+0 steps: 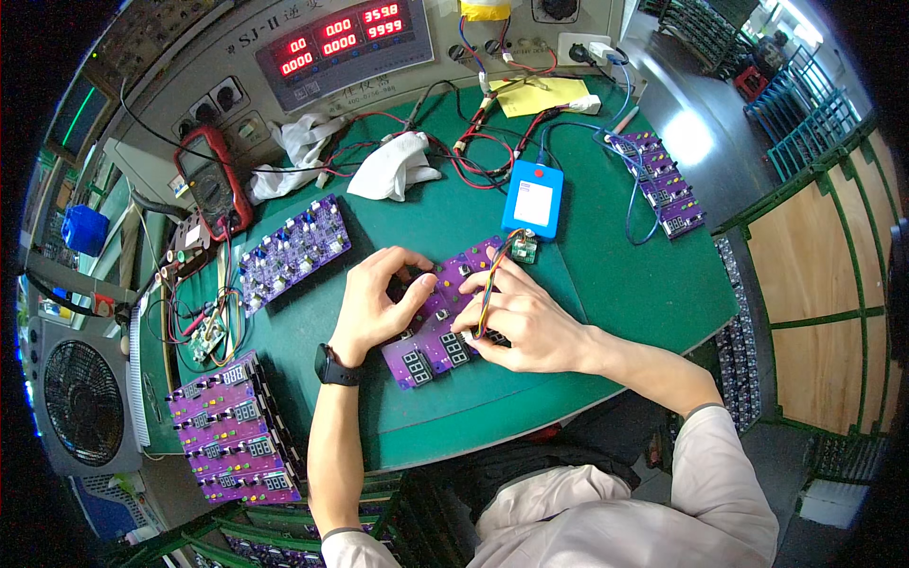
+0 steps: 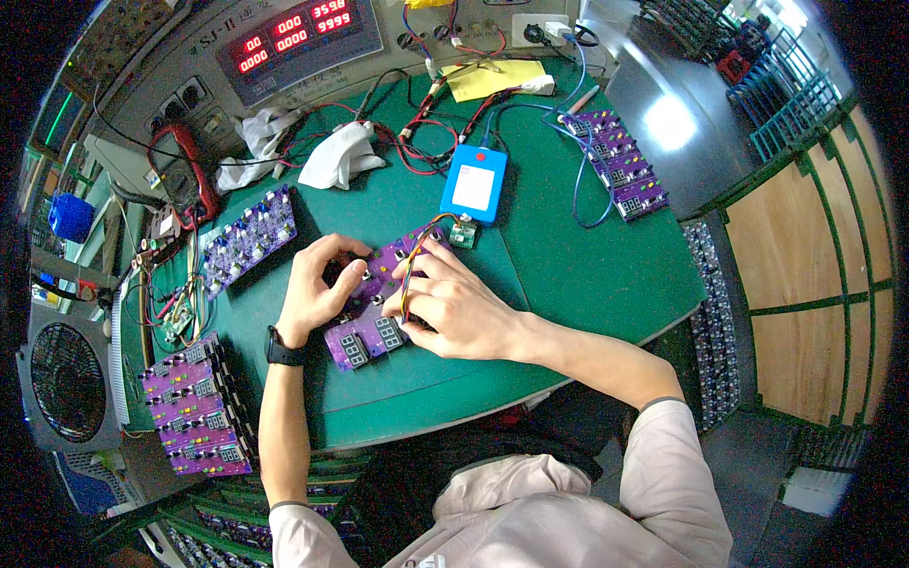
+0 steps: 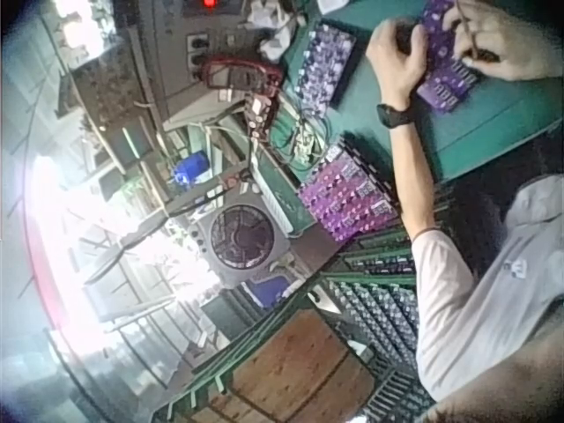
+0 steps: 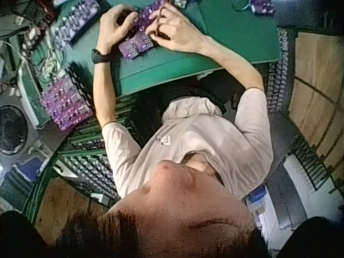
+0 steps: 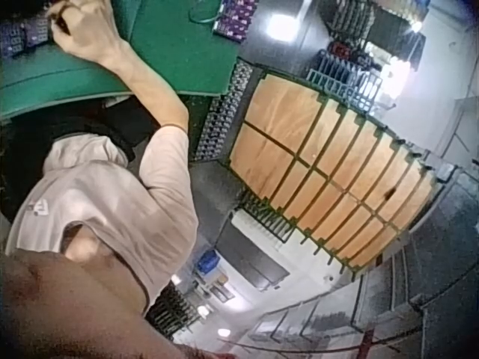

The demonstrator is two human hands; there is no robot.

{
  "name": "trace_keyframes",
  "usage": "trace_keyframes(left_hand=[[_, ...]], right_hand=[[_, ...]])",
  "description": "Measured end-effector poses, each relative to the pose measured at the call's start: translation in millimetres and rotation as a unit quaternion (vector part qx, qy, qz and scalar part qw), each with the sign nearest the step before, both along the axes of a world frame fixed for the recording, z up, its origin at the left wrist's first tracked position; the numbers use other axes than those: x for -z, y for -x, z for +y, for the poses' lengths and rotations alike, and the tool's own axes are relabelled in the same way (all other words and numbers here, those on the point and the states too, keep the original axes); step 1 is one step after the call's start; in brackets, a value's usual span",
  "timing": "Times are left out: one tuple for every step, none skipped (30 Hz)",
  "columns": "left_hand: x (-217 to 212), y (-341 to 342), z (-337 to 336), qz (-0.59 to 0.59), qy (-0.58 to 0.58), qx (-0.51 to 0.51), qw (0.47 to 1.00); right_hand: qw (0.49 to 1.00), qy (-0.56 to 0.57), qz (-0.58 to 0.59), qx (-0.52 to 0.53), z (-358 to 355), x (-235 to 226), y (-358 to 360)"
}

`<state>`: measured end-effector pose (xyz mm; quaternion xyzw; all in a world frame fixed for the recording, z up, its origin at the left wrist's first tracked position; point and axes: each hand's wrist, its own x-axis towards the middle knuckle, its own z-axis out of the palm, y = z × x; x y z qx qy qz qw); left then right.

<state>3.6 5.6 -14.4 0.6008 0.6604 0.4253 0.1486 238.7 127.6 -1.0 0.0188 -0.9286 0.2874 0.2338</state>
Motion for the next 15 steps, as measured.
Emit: trace_keyframes(left_hand=[[0.0,-0.1,0.1,0.0,0.0,0.0,1.0],[-0.2,-0.3,0.3,0.0,-0.002,0.0,1.0],[-0.4,-0.3,0.2,0.001,-0.003,0.0,1.0],[-0.3,-0.4,0.3,0.001,-0.003,0.0,1.0],[-0.3,-0.4,0.3,-0.001,0.0,0.0,1.0],[-0.2,-0.4,0.3,-0.003,0.003,0.0,1.0],[-0.4,-0.3,0.5,-0.003,0.003,0.0,1.0],[-0.6,-0.3,0.9,0.003,0.001,0.0,1.0],[-0.8,-0.4,1.0,0.009,0.0,0.0,1.0],[-2.0,-0.7,0.7,0.01,0.0,0.0,1.0],[-3.8,-1.0,0.2,0.014,0.009,-0.002,1.0],[-4.8,-1.1,0.0,0.018,0.017,-0.004,1.0],[-4.3,-1.2,-0.1,0.018,0.017,-0.004,1.0],[-3.3,-1.2,0.0,0.014,0.012,-0.004,1.0],[-2.5,-1.2,0.1,0.01,0.006,-0.003,1.0]], right_hand=[[1.0,0.0,0.0,0.0,0.1,-0.1,0.0],[1.0,0.0,0.001,-0.001,0.1,-0.1,0.0],[1.0,0.001,0.0,-0.001,-0.3,0.0,0.3],[1.0,0.006,-0.002,0.001,-0.6,0.2,0.3],[1.0,0.012,-0.005,0.004,-0.7,0.4,0.4],[1.0,0.012,-0.005,0.004,-0.6,-0.1,0.3],[1.0,0.012,-0.007,0.003,-0.5,-1.4,0.3],[1.0,0.011,-0.008,0.003,-0.5,-2.1,0.3],[1.0,0.011,-0.008,0.003,-0.4,-1.8,0.1],[1.0,0.015,-0.008,0.0,-0.2,-0.9,-0.1],[1.0,0.018,-0.009,-0.003,0.0,-0.2,0.0],[1.0,0.018,-0.008,-0.003,0.0,0.3,0.3],[1.0,0.017,-0.008,-0.003,-0.2,0.5,0.3],[1.0,0.015,-0.008,-0.003,-0.3,0.5,0.4],[1.0,0.015,-0.008,-0.003,-0.3,-0.1,0.5]])
